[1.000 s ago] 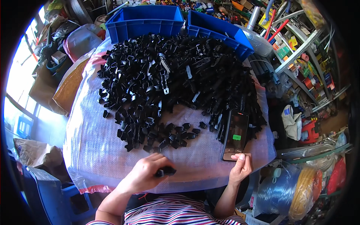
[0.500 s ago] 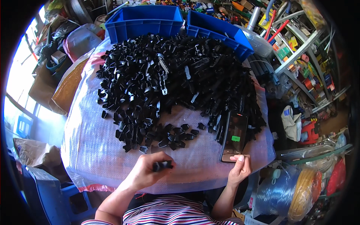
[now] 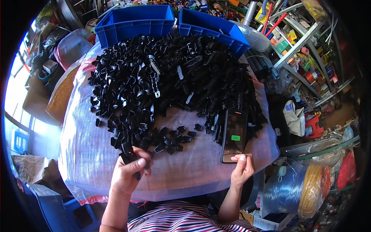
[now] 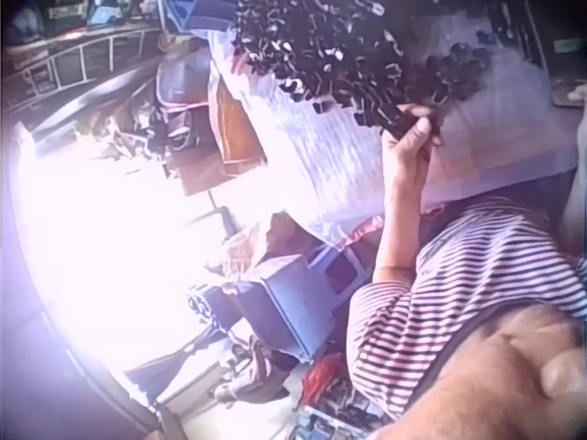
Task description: Assembling small black plastic components at a workstation in a factory setting.
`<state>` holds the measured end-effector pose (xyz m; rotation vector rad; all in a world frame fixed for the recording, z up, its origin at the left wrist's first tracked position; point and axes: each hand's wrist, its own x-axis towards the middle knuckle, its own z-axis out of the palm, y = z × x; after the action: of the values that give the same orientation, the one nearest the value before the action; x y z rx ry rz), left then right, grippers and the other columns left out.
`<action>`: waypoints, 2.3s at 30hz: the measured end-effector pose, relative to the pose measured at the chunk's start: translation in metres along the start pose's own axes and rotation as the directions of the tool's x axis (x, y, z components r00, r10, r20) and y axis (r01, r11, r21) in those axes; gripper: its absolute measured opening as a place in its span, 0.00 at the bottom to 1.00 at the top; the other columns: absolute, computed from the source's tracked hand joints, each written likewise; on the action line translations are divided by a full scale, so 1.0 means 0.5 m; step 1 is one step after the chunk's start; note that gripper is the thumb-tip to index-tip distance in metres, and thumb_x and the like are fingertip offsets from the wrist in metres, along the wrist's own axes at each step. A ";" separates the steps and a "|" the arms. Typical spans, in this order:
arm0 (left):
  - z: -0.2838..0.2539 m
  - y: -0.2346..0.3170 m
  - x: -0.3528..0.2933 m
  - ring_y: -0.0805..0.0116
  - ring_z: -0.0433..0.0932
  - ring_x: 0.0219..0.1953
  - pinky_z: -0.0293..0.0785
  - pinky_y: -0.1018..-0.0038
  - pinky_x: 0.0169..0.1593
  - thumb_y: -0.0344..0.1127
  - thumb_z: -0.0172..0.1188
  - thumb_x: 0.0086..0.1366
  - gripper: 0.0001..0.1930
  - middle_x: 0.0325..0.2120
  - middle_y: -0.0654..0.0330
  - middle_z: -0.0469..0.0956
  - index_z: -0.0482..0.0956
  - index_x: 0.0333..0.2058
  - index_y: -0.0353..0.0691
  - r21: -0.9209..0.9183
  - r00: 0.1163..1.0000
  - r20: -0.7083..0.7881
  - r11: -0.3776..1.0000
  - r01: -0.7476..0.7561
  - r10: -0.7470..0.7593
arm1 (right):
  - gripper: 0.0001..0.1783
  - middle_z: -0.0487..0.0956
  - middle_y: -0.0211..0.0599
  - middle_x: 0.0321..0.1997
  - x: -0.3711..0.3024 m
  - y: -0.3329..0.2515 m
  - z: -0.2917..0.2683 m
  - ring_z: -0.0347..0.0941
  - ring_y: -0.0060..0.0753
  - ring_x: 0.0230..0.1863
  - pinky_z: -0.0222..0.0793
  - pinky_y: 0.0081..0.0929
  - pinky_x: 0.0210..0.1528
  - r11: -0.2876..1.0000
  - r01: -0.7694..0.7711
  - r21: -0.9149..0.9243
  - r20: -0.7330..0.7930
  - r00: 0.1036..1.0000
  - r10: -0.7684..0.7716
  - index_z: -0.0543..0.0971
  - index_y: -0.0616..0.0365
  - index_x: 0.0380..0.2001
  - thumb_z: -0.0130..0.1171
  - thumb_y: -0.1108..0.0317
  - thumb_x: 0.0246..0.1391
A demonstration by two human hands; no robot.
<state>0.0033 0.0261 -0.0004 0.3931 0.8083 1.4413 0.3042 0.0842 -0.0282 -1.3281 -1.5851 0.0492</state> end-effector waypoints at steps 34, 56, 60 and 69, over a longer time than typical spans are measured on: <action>0.139 0.058 -0.100 0.56 0.75 0.21 0.69 0.66 0.26 0.37 0.61 0.57 0.14 0.21 0.49 0.77 0.79 0.31 0.27 0.025 0.407 0.898 0.944 0.328 -0.165 | 0.17 0.73 0.35 0.17 0.001 -0.005 0.002 0.70 0.30 0.20 0.62 0.24 0.26 1.000 -0.003 0.005 0.003 1.000 0.003 0.71 0.65 0.18 0.44 0.67 0.59; 0.004 0.077 0.031 0.74 0.76 0.27 0.71 0.77 0.31 0.30 0.61 0.54 0.08 0.23 0.59 0.77 0.76 0.33 0.34 0.920 0.948 0.256 0.347 -0.180 -0.188 | 0.17 0.71 0.35 0.18 -0.004 0.004 0.006 0.71 0.29 0.20 0.63 0.24 0.25 0.998 -0.051 0.040 -0.001 0.999 0.051 0.71 0.66 0.20 0.44 0.67 0.59; -0.007 0.051 0.039 0.62 0.76 0.28 0.71 0.72 0.31 0.28 0.62 0.52 0.09 0.26 0.55 0.75 0.76 0.33 0.36 0.851 0.857 0.513 0.164 -0.500 -0.048 | 0.18 0.72 0.34 0.16 -0.008 0.001 0.005 0.68 0.25 0.19 0.62 0.22 0.27 0.997 -0.072 0.003 0.007 0.997 0.072 0.70 0.64 0.21 0.40 0.66 0.61; 0.022 0.094 0.029 0.73 0.76 0.30 0.73 0.79 0.35 0.23 0.59 0.55 0.08 0.31 0.57 0.76 0.76 0.35 0.33 0.678 0.968 0.202 0.735 -0.027 -0.151 | 0.17 0.71 0.36 0.18 -0.010 0.003 0.005 0.68 0.31 0.22 0.62 0.28 0.28 0.998 -0.070 -0.009 -0.009 0.998 0.070 0.71 0.64 0.19 0.44 0.67 0.58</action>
<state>-0.0238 0.0483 0.0356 1.0753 1.1205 0.9577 0.3027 0.0825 -0.0333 -1.3890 -1.5328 0.0791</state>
